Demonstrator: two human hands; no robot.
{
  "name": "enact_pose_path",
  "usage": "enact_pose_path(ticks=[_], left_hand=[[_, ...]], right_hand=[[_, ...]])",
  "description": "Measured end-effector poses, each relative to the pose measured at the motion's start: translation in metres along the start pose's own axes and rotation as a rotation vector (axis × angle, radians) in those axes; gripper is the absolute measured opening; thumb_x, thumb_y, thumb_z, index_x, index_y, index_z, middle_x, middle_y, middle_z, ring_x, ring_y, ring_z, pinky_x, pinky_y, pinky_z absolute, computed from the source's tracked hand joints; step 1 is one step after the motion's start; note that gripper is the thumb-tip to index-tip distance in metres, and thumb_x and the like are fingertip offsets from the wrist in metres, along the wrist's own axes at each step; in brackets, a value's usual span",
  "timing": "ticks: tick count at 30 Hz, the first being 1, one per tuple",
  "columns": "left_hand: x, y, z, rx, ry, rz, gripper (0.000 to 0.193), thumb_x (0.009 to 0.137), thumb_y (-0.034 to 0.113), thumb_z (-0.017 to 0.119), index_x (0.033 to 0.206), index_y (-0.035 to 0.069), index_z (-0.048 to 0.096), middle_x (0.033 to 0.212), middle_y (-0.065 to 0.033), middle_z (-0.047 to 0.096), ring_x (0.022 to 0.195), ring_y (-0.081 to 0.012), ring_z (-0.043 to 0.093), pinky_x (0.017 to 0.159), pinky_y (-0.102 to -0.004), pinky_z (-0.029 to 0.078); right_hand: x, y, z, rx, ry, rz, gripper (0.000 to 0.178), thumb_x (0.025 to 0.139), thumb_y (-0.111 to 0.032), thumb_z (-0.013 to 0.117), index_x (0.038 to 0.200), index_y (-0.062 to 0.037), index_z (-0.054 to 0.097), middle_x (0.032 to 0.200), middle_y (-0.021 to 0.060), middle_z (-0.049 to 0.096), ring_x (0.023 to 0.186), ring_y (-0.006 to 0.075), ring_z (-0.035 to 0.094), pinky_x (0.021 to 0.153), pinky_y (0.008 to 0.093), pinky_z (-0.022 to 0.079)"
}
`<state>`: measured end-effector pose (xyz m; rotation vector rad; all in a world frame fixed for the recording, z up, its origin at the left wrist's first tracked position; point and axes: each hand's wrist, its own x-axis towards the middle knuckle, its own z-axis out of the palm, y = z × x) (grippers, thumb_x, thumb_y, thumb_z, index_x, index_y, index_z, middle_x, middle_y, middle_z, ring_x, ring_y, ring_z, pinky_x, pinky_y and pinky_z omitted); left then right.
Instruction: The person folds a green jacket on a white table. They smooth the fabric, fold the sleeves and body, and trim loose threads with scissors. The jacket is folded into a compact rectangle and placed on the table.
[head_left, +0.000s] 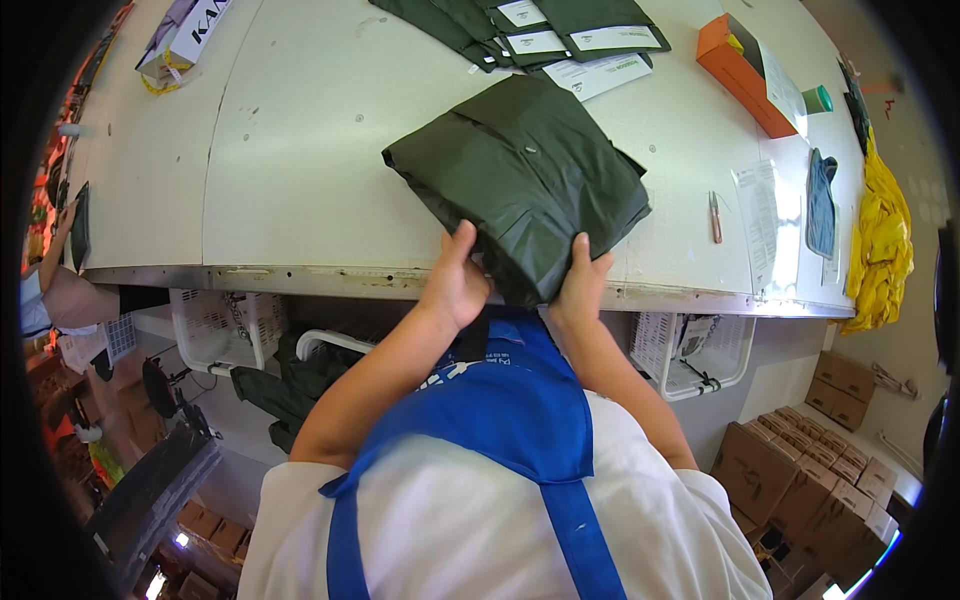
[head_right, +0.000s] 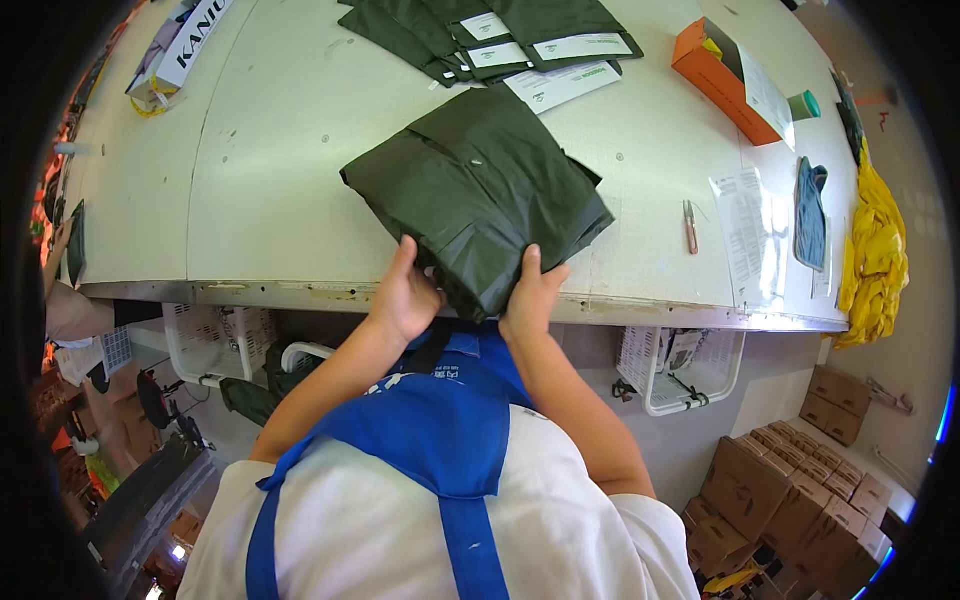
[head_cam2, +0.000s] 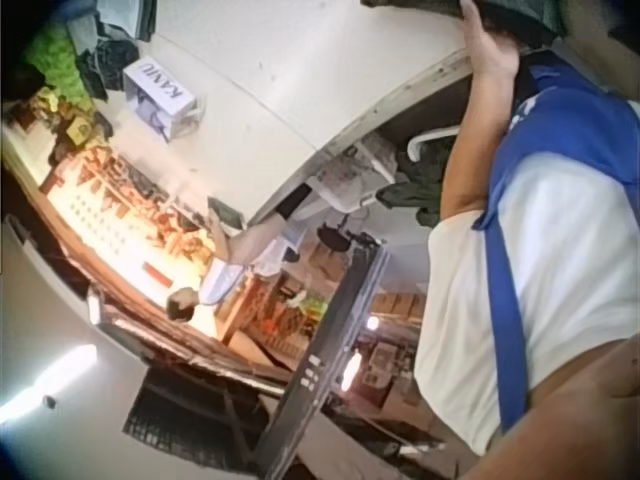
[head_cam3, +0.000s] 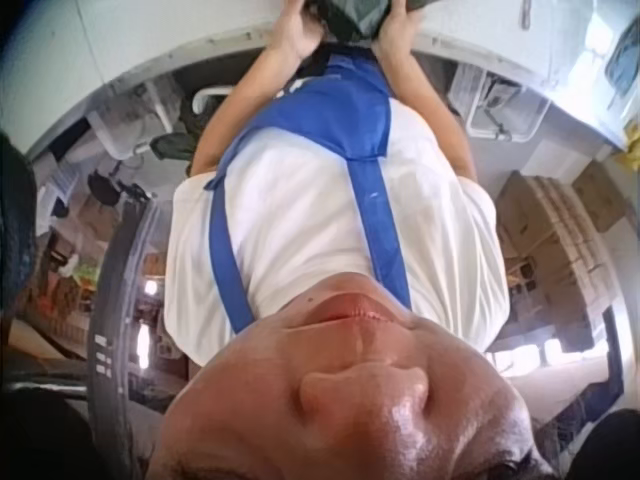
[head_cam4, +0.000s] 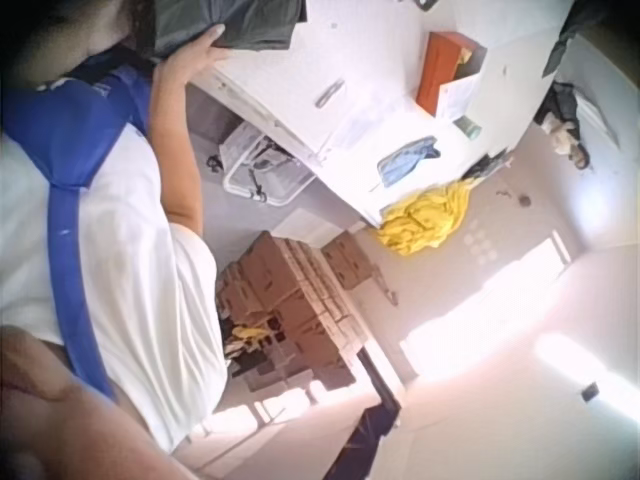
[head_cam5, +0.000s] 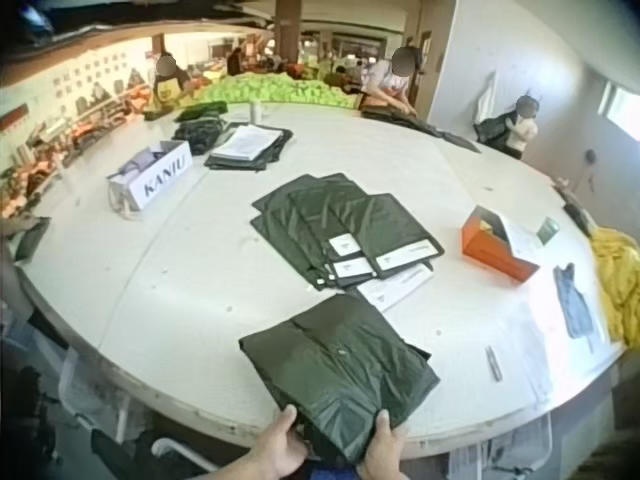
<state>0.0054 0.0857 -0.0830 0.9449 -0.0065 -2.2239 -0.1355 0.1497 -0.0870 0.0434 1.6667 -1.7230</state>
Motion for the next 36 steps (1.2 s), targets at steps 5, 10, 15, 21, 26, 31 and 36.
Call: enact_pose_path(ticks=[5,10,15,21,26,31,36], left_hand=[[0.002,0.024,-0.008,0.372,-0.127,0.145,0.068,0.086,0.023,0.059,0.140,0.016,0.018,0.136,-0.0113,0.038,0.122,-0.0268,0.041,0.102,-0.0458,0.037],[-0.005,0.054,-0.025,0.456,0.063,0.081,0.068,0.085,0.024,0.058,0.140,0.016,0.019,0.131,-0.0099,0.041,0.119,-0.0271,0.044,0.096,-0.0442,0.040],[-0.007,0.062,-0.018,0.456,0.075,-0.015,0.072,0.087,0.039,0.060,0.143,0.018,0.021,0.135,-0.0082,0.041,0.122,-0.0270,0.045,0.097,-0.0459,0.040],[-0.015,0.059,-0.037,0.464,-0.028,-0.090,0.072,0.090,0.036,0.058,0.146,0.016,0.018,0.141,-0.0099,0.039,0.126,-0.0269,0.042,0.101,-0.0442,0.039],[-0.036,0.049,-0.031,0.520,0.044,-0.065,0.072,0.092,0.023,0.055,0.148,0.013,0.011,0.145,-0.0108,0.033,0.131,-0.0266,0.036,0.106,-0.0441,0.035],[-0.015,0.047,-0.040,0.797,0.013,0.097,0.079,0.085,0.015,0.064,0.146,0.009,0.014,0.143,-0.0123,0.036,0.126,-0.0258,0.042,0.102,-0.0378,0.040],[-0.007,0.045,-0.029,1.034,0.053,0.142,0.054,0.078,0.018,0.070,0.127,0.002,0.051,0.119,-0.0165,0.060,0.109,-0.0296,0.058,0.090,-0.0376,0.046]], right_hand=[[-0.025,-0.031,-0.025,-0.232,-0.497,0.434,0.038,0.094,-0.019,0.055,0.124,-0.0003,0.040,0.116,0.0145,0.053,0.092,0.0238,0.060,0.084,0.0356,0.050],[0.084,-0.122,-0.061,-0.641,-0.457,-0.171,0.034,0.094,-0.035,0.050,0.100,-0.0038,0.062,0.071,0.0006,0.056,0.066,0.0116,0.052,0.066,0.0228,0.043],[0.142,-0.087,-0.015,-0.635,-0.611,0.334,0.066,0.088,-0.052,0.056,0.128,0.0010,0.051,0.115,0.0111,0.060,0.099,0.0209,0.056,0.089,0.0323,0.043],[0.110,-0.075,-0.007,-0.611,-0.780,0.568,0.070,0.083,-0.046,0.064,0.130,0.0043,0.047,0.127,0.0156,0.056,0.109,0.0257,0.057,0.096,0.0357,0.044],[0.068,-0.063,-0.022,-0.389,-0.808,0.488,0.080,0.079,-0.031,0.069,0.140,0.0025,0.031,0.131,0.0179,0.050,0.115,0.0254,0.054,0.097,0.0359,0.045],[0.071,-0.065,-0.008,-0.480,-0.852,0.623,0.078,0.075,-0.018,0.075,0.138,0.0025,0.034,0.128,0.0165,0.053,0.112,0.0251,0.056,0.099,0.0369,0.044],[0.086,-0.062,0.016,-0.780,-0.911,0.246,0.066,0.073,-0.004,0.071,0.131,0.0032,0.042,0.119,0.0149,0.060,0.105,0.0244,0.059,0.094,0.0365,0.048]])
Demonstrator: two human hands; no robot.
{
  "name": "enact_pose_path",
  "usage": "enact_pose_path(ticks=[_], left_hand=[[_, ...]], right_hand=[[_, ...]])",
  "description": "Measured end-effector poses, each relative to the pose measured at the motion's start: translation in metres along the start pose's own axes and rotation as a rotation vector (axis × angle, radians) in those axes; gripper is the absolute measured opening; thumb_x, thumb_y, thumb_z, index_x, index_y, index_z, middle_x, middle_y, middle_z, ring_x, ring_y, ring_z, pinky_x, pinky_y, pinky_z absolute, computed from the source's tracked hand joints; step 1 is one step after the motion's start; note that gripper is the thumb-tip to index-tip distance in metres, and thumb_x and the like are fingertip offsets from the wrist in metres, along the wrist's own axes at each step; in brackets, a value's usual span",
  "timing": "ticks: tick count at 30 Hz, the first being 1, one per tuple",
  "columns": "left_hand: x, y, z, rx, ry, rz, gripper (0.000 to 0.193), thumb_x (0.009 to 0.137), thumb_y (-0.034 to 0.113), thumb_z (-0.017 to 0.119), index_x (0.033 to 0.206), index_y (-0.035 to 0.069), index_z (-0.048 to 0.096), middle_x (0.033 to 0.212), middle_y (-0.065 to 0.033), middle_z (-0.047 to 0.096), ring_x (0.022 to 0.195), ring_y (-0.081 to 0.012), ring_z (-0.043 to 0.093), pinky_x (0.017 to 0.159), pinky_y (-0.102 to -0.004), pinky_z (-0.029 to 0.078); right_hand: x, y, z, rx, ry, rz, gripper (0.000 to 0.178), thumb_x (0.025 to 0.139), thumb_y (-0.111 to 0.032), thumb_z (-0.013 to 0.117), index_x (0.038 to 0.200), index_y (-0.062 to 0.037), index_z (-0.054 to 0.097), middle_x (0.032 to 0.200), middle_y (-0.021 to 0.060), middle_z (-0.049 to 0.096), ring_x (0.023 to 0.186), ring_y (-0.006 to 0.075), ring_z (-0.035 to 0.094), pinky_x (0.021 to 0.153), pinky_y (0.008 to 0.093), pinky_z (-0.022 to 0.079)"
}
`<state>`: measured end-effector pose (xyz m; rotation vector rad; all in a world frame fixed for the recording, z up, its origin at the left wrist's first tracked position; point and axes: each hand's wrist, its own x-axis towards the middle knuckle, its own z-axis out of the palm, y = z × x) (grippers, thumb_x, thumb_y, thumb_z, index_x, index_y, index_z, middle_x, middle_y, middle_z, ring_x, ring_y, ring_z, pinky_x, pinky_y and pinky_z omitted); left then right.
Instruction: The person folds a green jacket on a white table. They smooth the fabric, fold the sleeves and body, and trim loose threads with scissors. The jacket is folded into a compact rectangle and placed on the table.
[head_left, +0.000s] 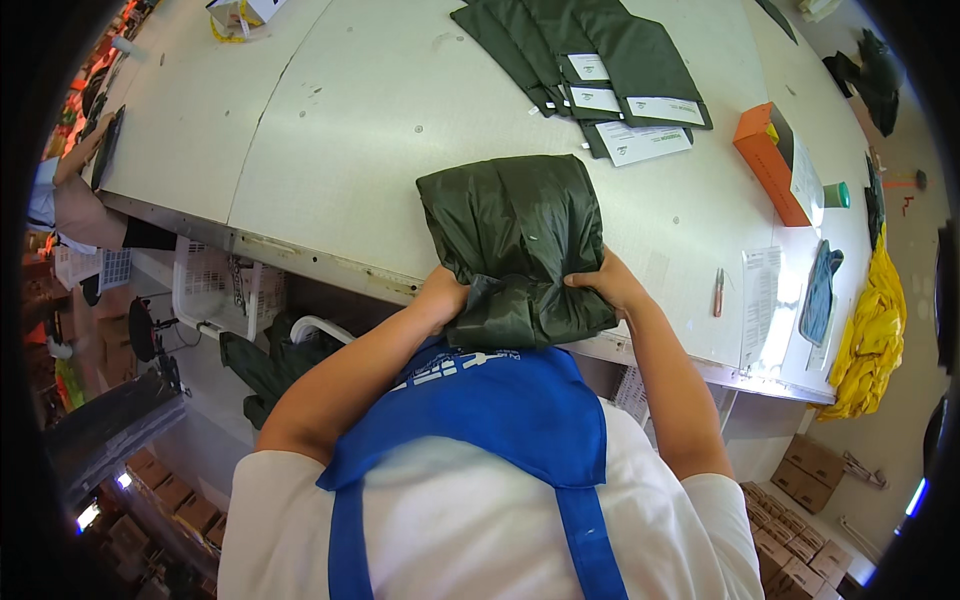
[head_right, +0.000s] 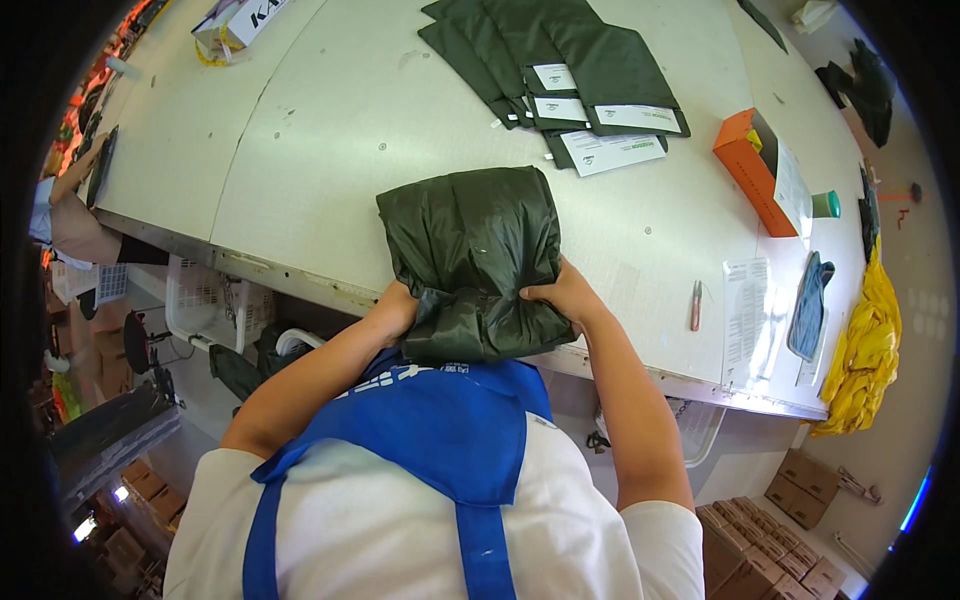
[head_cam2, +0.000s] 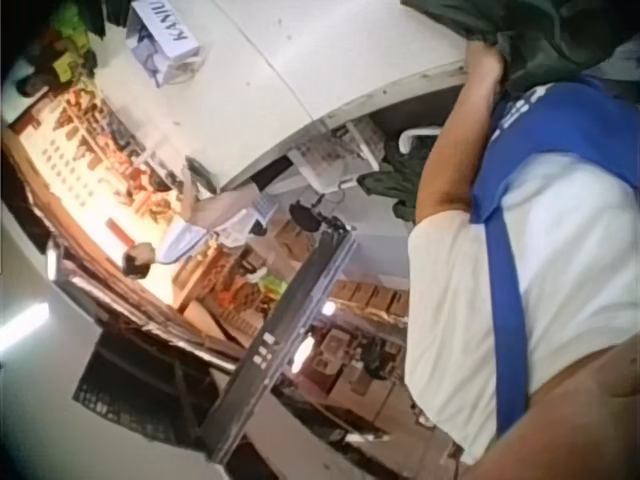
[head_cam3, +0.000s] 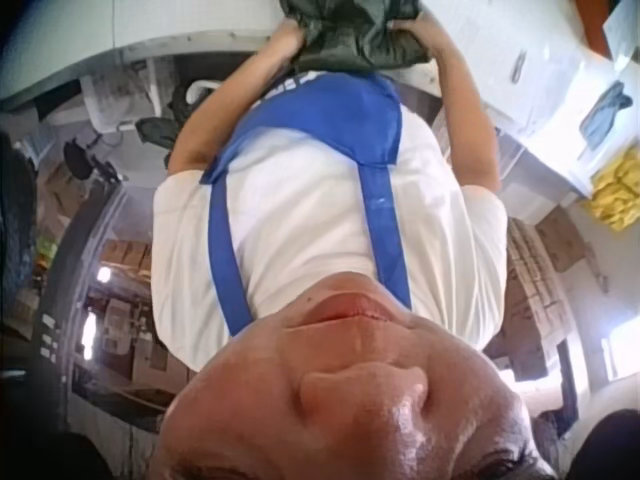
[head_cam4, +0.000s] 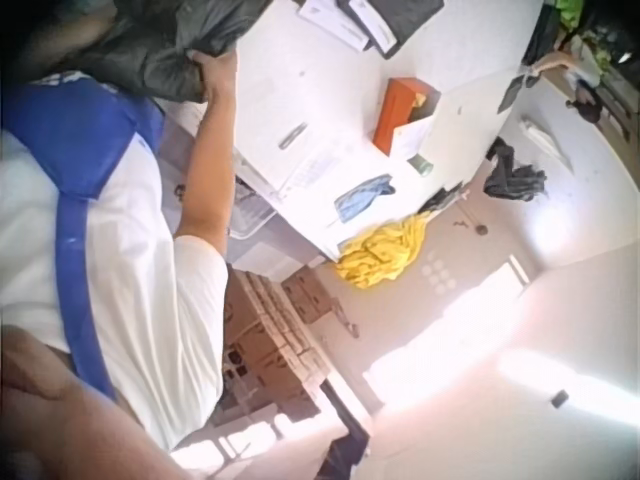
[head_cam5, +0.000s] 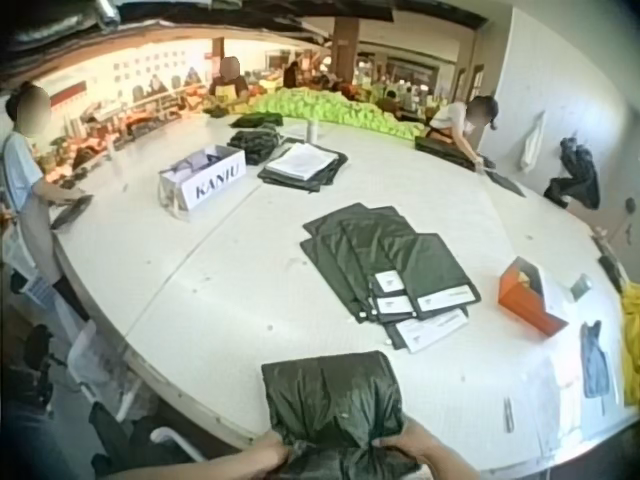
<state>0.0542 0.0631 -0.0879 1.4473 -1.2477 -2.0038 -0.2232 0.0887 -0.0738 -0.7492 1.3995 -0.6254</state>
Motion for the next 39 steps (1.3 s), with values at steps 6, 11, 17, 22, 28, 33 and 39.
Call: enact_pose_path(ticks=[6,11,17,22,28,33,39], left_hand=[[0.010,-0.009,0.031,0.490,0.186,0.133,0.033,0.075,0.015,0.061,0.105,0.001,0.063,0.103,-0.0281,0.061,0.098,-0.0434,0.057,0.082,-0.0447,0.047],[0.014,-0.014,0.043,0.094,0.132,-0.049,0.030,0.082,0.018,0.059,0.103,-0.002,0.064,0.099,-0.0190,0.066,0.085,-0.0320,0.064,0.074,-0.0396,0.050],[-0.005,0.014,0.030,-0.669,-0.433,-0.486,0.039,0.091,0.029,0.050,0.120,0.003,0.053,0.106,-0.0076,0.062,0.083,-0.0170,0.061,0.068,-0.0289,0.047],[0.003,0.005,0.022,-0.132,-0.635,-0.214,0.042,0.091,0.025,0.058,0.125,0.001,0.052,0.116,-0.0099,0.059,0.100,-0.0148,0.057,0.090,-0.0296,0.044],[0.075,0.124,-0.041,-0.441,-0.380,0.009,0.026,0.096,0.021,0.051,0.106,-0.001,0.060,0.094,-0.0116,0.067,0.084,-0.0192,0.066,0.075,-0.0302,0.056],[0.289,0.103,-0.023,-0.568,0.193,0.031,0.022,0.085,0.013,0.067,0.096,-0.002,0.054,0.088,-0.0078,0.057,0.082,-0.0191,0.059,0.074,-0.0313,0.051],[0.323,0.156,0.006,-0.293,0.386,-0.055,0.020,0.086,0.016,0.065,0.087,0.003,0.050,0.075,-0.0069,0.055,0.067,-0.0194,0.057,0.051,-0.0329,0.050]], right_hand=[[0.002,-0.037,0.045,-1.078,0.306,-0.100,0.060,0.076,-0.013,0.058,0.131,0.0017,0.038,0.098,0.0268,0.061,0.091,0.0419,0.060,0.080,0.0472,0.049],[-0.047,-0.066,0.105,-1.259,0.335,-0.196,0.127,0.056,-0.066,0.075,0.139,0.0137,0.021,0.118,0.0315,0.049,0.098,0.0419,0.059,0.082,0.0482,0.048],[-0.039,-0.061,0.103,-1.506,0.245,-0.059,0.141,0.042,-0.071,0.078,0.141,0.0110,0.021,0.122,0.0272,0.047,0.100,0.0371,0.057,0.086,0.0508,0.042],[-0.028,-0.021,0.095,-1.512,0.349,-0.172,0.128,0.050,-0.054,0.082,0.142,0.0105,0.019,0.123,0.0268,0.046,0.099,0.0366,0.056,0.086,0.0496,0.042],[-0.030,-0.038,0.059,-1.183,0.292,-0.023,0.102,0.056,-0.024,0.077,0.141,0.0023,0.026,0.115,0.0209,0.054,0.100,0.0379,0.057,0.086,0.0459,0.045],[-0.043,-0.027,0.045,-1.114,0.360,0.020,0.102,0.055,-0.025,0.077,0.140,0.0026,0.028,0.117,0.0208,0.052,0.102,0.0378,0.056,0.088,0.0457,0.044],[-0.040,-0.029,0.042,-1.079,0.393,0.005,0.100,0.054,-0.024,0.077,0.139,0.0021,0.030,0.116,0.0206,0.053,0.103,0.0367,0.056,0.088,0.0453,0.044]])
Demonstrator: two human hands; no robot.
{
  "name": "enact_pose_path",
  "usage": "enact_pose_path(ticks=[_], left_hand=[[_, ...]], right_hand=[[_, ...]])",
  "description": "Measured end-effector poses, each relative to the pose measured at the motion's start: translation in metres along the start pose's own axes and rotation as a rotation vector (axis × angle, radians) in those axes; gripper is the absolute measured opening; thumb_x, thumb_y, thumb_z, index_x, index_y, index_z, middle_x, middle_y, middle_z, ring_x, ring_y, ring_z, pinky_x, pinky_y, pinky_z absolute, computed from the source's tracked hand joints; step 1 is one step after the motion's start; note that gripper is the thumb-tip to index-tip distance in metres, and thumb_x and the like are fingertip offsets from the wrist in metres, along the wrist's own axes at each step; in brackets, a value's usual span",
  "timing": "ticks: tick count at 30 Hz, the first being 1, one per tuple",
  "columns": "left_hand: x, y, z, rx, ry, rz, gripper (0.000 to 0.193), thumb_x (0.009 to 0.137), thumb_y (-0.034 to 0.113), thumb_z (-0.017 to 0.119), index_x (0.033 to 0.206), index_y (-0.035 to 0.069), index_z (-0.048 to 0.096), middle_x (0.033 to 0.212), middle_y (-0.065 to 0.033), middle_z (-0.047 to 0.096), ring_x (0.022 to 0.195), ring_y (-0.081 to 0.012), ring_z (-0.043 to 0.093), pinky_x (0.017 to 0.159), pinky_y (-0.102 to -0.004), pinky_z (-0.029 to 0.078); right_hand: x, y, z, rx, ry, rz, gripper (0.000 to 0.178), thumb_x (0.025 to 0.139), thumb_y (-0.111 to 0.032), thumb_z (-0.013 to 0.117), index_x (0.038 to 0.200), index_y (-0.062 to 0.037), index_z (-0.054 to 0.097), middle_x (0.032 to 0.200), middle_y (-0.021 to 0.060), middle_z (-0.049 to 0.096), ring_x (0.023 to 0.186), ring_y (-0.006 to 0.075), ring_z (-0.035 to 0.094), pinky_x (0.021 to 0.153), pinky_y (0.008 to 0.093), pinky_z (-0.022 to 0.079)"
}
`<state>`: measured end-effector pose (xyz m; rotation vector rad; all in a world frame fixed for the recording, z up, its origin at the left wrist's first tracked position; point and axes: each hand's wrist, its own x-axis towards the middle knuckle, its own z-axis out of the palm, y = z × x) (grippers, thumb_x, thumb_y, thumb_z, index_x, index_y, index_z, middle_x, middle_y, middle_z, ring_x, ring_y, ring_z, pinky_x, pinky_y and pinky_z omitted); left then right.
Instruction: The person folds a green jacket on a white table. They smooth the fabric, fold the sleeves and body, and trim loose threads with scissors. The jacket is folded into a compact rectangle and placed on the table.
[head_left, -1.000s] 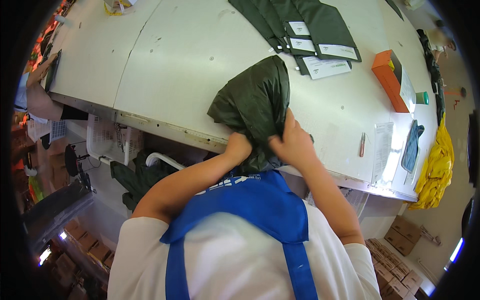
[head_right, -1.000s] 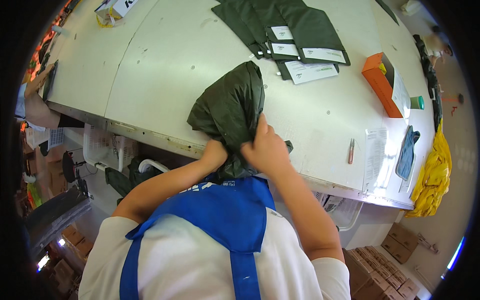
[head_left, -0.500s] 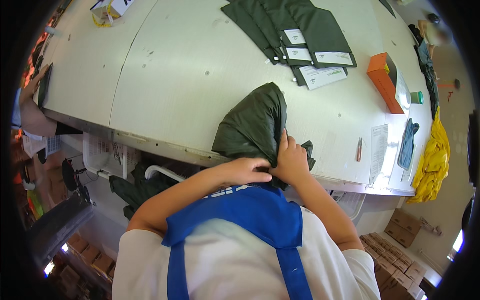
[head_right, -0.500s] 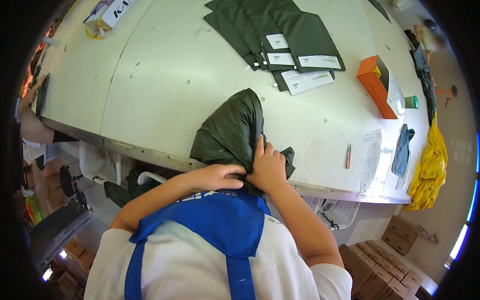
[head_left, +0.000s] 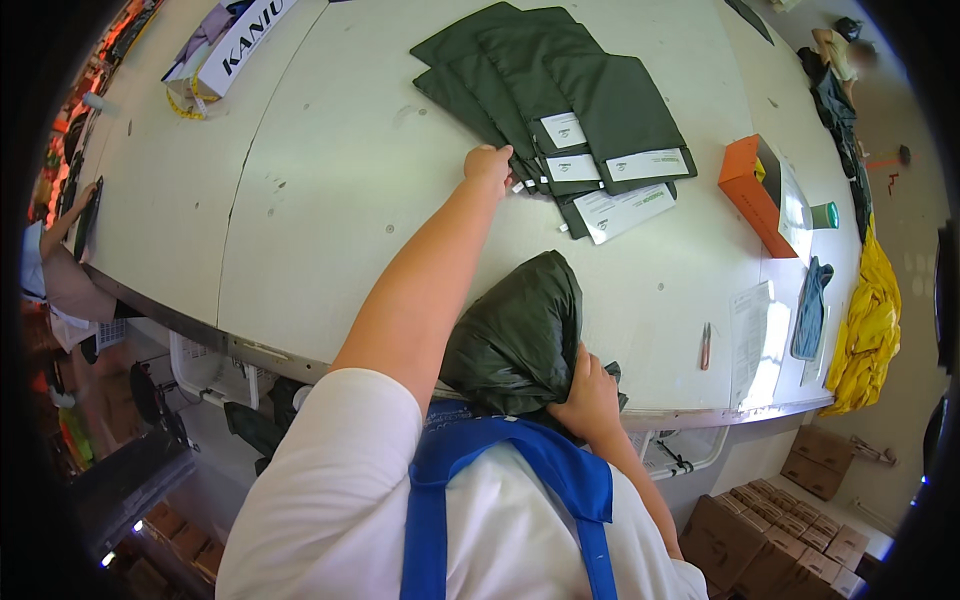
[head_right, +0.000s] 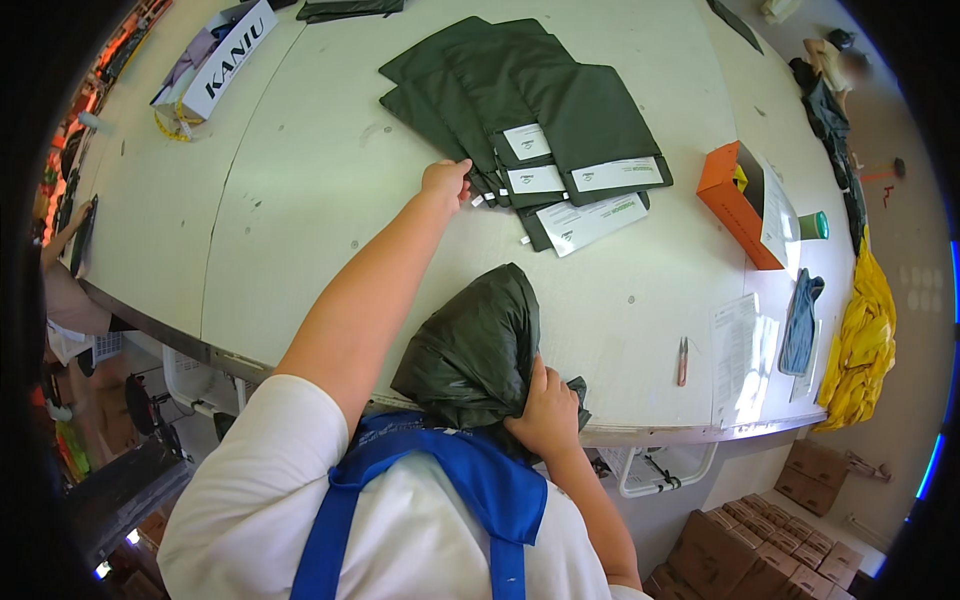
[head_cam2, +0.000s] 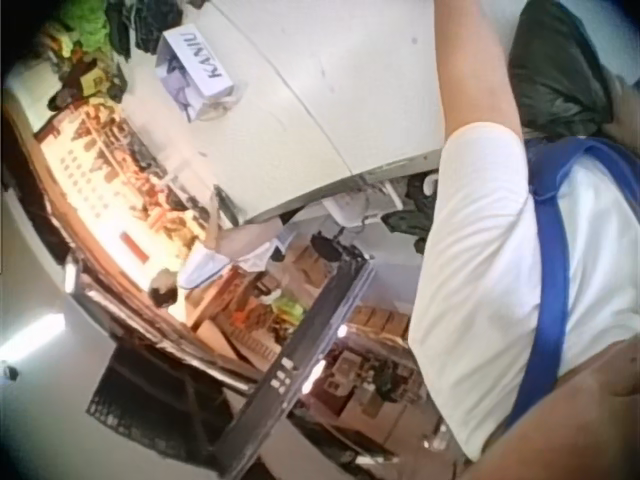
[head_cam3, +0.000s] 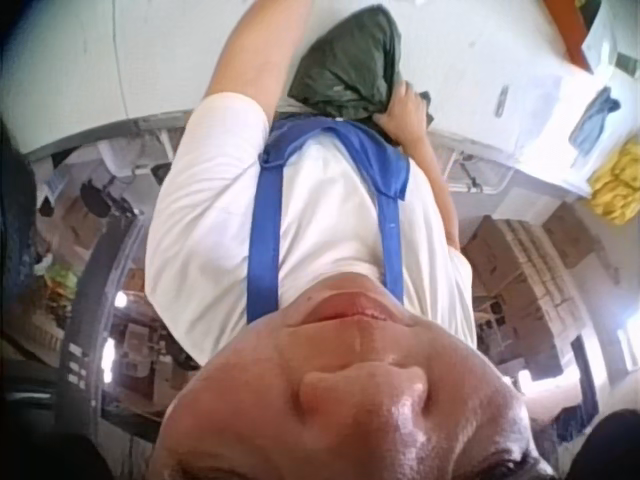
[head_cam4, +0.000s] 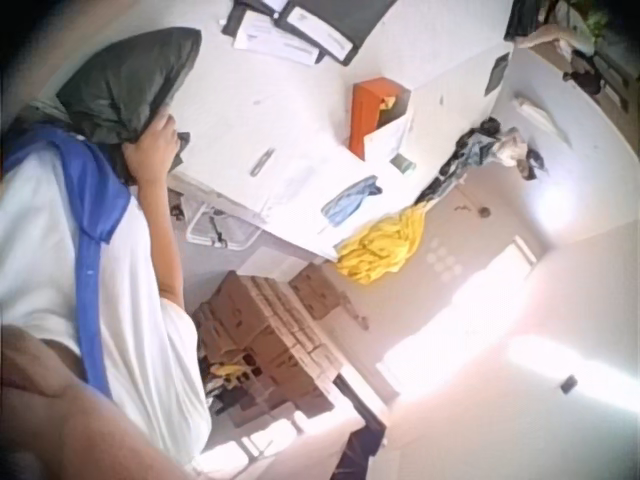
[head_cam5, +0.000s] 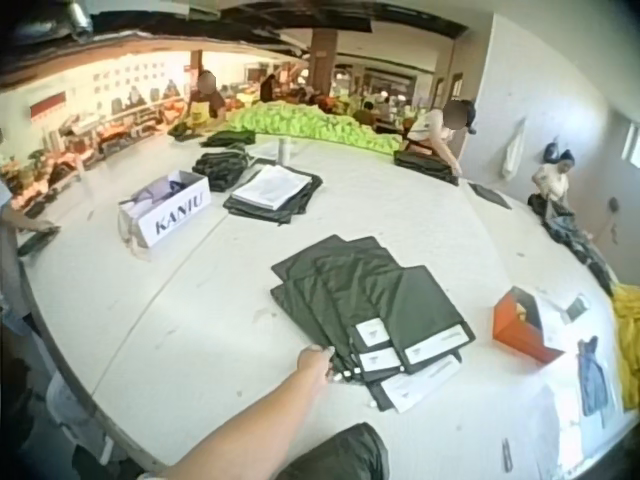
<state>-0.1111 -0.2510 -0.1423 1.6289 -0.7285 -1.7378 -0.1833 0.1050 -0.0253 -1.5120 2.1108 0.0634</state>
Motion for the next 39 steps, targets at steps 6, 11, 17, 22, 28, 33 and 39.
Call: enact_pose_path(ticks=[6,11,17,22,28,33,39], left_hand=[[-0.035,-0.024,-0.075,-0.198,-0.049,0.131,0.012,0.092,0.014,0.054,0.096,0.007,0.045,0.098,-0.0087,0.053,0.084,-0.0195,0.058,0.068,-0.0375,0.054],[-0.124,-0.078,-0.185,-0.214,0.049,0.048,0.022,0.092,0.016,0.057,0.108,0.007,0.044,0.107,-0.0064,0.055,0.097,-0.0210,0.059,0.081,-0.0365,0.051],[-0.206,-0.115,-0.218,-0.184,0.209,0.108,0.057,0.072,-0.004,0.071,0.118,0.002,0.038,0.113,-0.0138,0.053,0.105,-0.0264,0.054,0.088,-0.0381,0.047],[-0.221,-0.131,-0.242,-0.204,0.229,0.058,0.057,0.071,-0.003,0.071,0.117,0.000,0.037,0.113,-0.0158,0.053,0.104,-0.0248,0.055,0.088,-0.0363,0.047],[-0.238,-0.172,-0.264,0.194,0.256,0.299,0.058,0.079,0.010,0.067,0.125,-0.001,0.033,0.117,-0.0212,0.054,0.103,-0.0301,0.057,0.088,-0.0357,0.047],[-0.278,-0.131,-0.275,0.940,0.450,0.364,0.069,0.074,0.013,0.072,0.131,0.005,0.034,0.117,-0.0193,0.052,0.108,-0.0324,0.053,0.090,-0.0419,0.043],[-0.256,-0.133,-0.261,1.243,0.193,1.003,0.046,0.072,0.015,0.069,0.117,0.013,0.057,0.107,-0.0101,0.056,0.101,-0.0300,0.053,0.081,-0.0410,0.045]], right_hand=[[0.003,0.025,-0.003,0.235,0.051,0.153,0.099,0.055,-0.018,0.076,0.140,0.0009,0.027,0.116,0.0234,0.053,0.106,0.0398,0.054,0.090,0.0446,0.045],[0.009,0.041,-0.008,0.474,0.048,0.228,0.098,0.056,-0.013,0.075,0.140,-0.0013,0.025,0.118,0.0265,0.055,0.108,0.0438,0.054,0.092,0.0441,0.045],[0.012,0.039,-0.013,0.499,0.035,0.149,0.097,0.053,-0.010,0.075,0.138,-0.0011,0.028,0.114,0.0252,0.059,0.106,0.0425,0.056,0.091,0.0432,0.045],[0.009,0.035,-0.009,0.420,0.046,0.102,0.097,0.053,-0.012,0.074,0.138,-0.0029,0.028,0.115,0.0251,0.058,0.107,0.0424,0.056,0.092,0.0432,0.044],[0.004,0.031,-0.004,0.373,0.053,0.069,0.096,0.053,-0.013,0.074,0.137,-0.0032,0.029,0.115,0.0256,0.058,0.107,0.0425,0.055,0.092,0.0436,0.044],[-0.002,0.034,-0.001,0.390,0.044,0.072,0.094,0.053,-0.012,0.074,0.136,-0.0041,0.030,0.113,0.0254,0.059,0.107,0.0423,0.056,0.091,0.0434,0.045],[-0.002,0.037,-0.003,0.453,0.015,-0.007,0.093,0.054,-0.011,0.074,0.136,-0.0052,0.031,0.110,0.0255,0.061,0.105,0.0412,0.058,0.091,0.0424,0.045]])
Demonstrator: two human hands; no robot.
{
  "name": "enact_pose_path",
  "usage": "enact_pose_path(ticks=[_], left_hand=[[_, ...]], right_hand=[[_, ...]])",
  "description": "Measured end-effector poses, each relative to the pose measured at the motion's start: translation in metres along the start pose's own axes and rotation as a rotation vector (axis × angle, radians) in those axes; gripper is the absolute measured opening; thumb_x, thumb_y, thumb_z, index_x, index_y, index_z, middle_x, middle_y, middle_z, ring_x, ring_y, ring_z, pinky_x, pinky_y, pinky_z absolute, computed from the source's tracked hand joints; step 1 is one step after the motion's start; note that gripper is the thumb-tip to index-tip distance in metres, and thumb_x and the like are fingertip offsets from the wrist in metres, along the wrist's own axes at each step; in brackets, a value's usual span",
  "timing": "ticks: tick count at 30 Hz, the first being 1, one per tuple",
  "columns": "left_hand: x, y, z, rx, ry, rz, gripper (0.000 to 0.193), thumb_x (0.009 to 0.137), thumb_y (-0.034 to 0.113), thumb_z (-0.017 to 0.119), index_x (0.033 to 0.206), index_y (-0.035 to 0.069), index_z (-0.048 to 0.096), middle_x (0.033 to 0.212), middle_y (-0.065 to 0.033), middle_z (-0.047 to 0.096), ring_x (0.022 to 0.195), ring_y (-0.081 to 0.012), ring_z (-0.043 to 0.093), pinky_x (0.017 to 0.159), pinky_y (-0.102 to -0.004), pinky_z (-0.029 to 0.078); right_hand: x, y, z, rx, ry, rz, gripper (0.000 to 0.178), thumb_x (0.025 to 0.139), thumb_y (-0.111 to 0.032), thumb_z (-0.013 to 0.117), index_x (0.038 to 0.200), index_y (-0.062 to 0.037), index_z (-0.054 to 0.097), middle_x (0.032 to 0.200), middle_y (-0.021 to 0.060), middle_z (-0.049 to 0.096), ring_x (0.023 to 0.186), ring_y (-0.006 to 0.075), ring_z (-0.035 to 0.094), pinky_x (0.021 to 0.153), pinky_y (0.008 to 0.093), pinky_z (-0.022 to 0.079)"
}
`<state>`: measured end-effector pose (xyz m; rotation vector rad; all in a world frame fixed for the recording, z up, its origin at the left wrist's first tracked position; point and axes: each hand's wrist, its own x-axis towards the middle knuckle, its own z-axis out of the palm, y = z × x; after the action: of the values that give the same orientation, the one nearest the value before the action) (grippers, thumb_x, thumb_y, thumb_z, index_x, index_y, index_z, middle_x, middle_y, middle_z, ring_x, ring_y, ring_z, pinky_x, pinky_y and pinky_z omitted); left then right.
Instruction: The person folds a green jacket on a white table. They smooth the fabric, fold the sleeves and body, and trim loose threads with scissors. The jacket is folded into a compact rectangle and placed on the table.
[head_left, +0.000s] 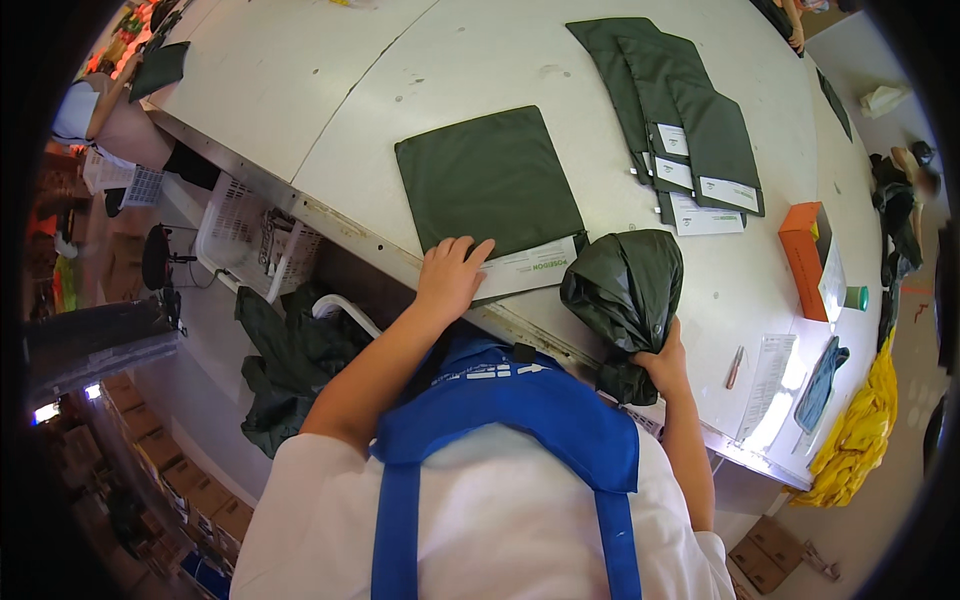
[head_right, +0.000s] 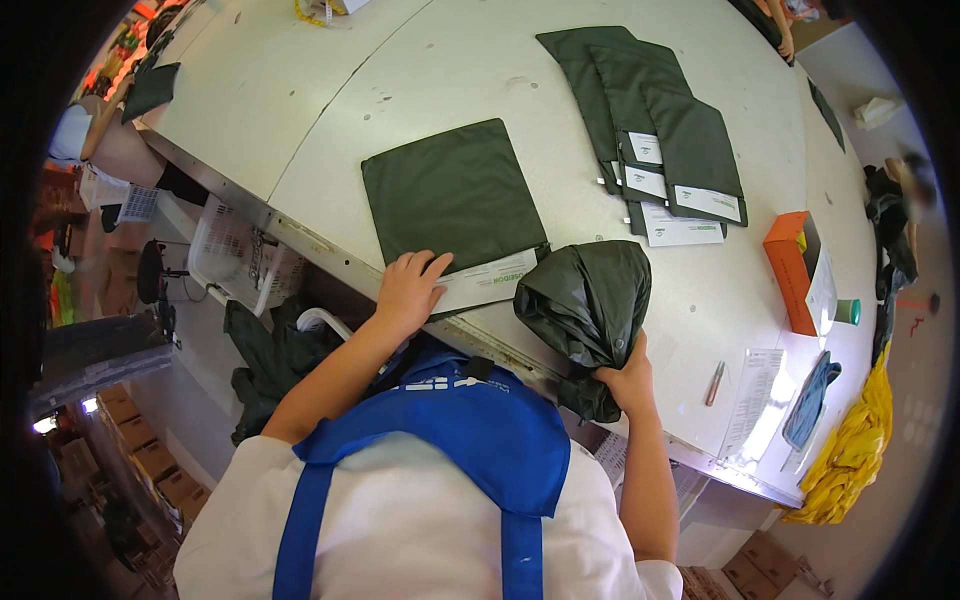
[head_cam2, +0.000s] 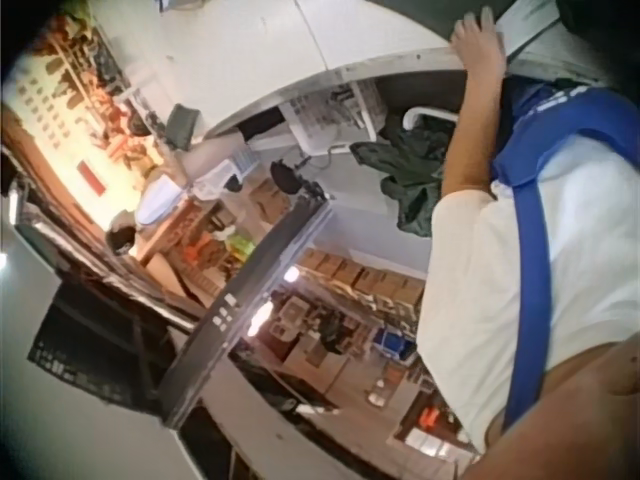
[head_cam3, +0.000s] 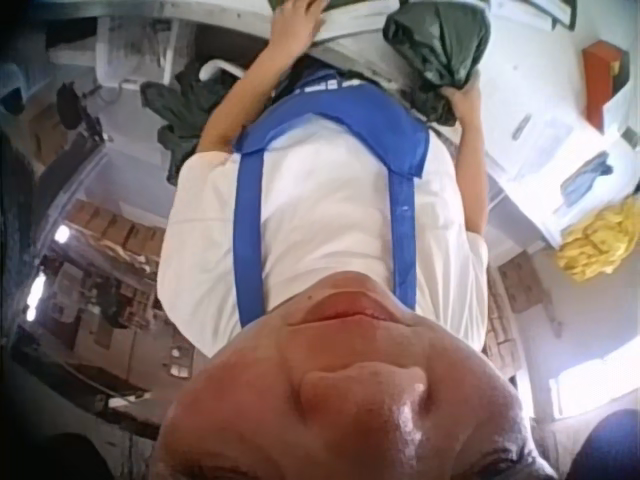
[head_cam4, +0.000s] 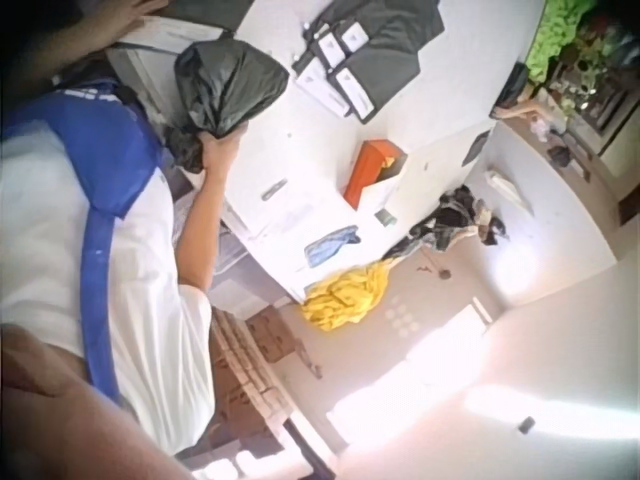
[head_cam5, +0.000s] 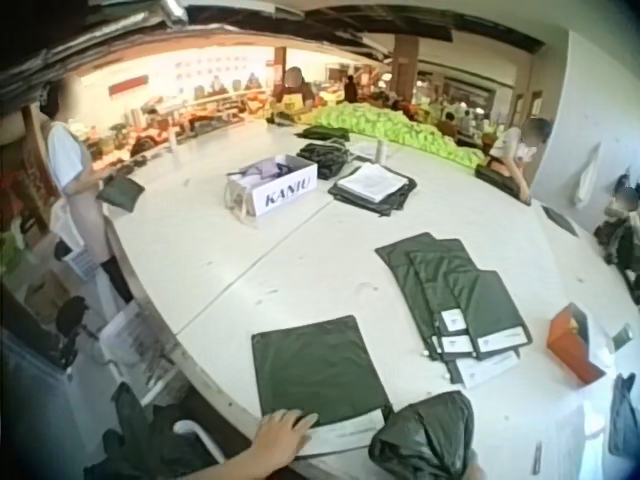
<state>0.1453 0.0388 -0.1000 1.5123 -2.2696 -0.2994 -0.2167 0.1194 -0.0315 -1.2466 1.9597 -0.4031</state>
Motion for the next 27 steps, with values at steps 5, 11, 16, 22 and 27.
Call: enact_pose_path(ticks=[5,11,16,22,27], left_hand=[[0.016,-0.026,0.012,0.028,-0.166,0.221,0.026,0.077,0.014,0.057,0.103,0.016,0.063,0.096,-0.0095,0.053,0.093,-0.0275,0.052,0.074,-0.0373,0.046],[0.040,-0.024,-0.011,-0.134,-0.073,0.111,0.028,0.076,0.020,0.068,0.102,0.009,0.062,0.105,-0.0108,0.052,0.100,-0.0289,0.051,0.083,-0.0394,0.045],[0.073,0.023,-0.057,-1.610,-0.522,-0.677,0.038,0.073,0.011,0.074,0.106,0.003,0.058,0.125,-0.0073,0.051,0.107,-0.0207,0.053,0.091,-0.0335,0.042],[-0.033,-0.005,0.002,-1.437,-0.494,-0.374,0.040,0.075,-0.004,0.061,0.115,0.003,0.058,0.109,-0.0062,0.063,0.105,-0.0140,0.054,0.096,-0.0274,0.039],[0.009,-0.014,-0.016,-1.291,-0.418,-0.323,0.043,0.076,-0.004,0.055,0.118,0.006,0.056,0.111,-0.0050,0.060,0.103,-0.0135,0.053,0.086,-0.0275,0.043]], right_hand=[[0.002,-0.027,-0.016,-0.026,-0.070,-0.100,0.095,0.055,-0.011,0.073,0.139,-0.0074,0.029,0.108,0.0261,0.061,0.103,0.0422,0.059,0.090,0.0423,0.045],[-0.003,-0.087,-0.017,-0.313,-0.257,-0.305,0.091,0.058,-0.015,0.071,0.140,-0.0106,0.032,0.111,0.0236,0.060,0.104,0.0417,0.057,0.088,0.0439,0.046],[-0.009,-0.116,0.000,-0.432,-0.372,-0.614,0.089,0.057,-0.014,0.071,0.139,-0.0075,0.035,0.109,0.0205,0.059,0.100,0.0388,0.057,0.085,0.0418,0.047],[-0.037,-0.107,0.026,-0.451,-0.489,-0.340,0.096,0.059,-0.015,0.072,0.144,-0.0081,0.027,0.101,0.0218,0.062,0.090,0.0414,0.060,0.081,0.0451,0.049],[-0.026,-0.083,0.027,-0.386,-0.456,-0.361,0.078,0.063,-0.016,0.069,0.136,-0.0101,0.042,0.109,0.0198,0.062,0.097,0.0375,0.060,0.085,0.0425,0.048]])
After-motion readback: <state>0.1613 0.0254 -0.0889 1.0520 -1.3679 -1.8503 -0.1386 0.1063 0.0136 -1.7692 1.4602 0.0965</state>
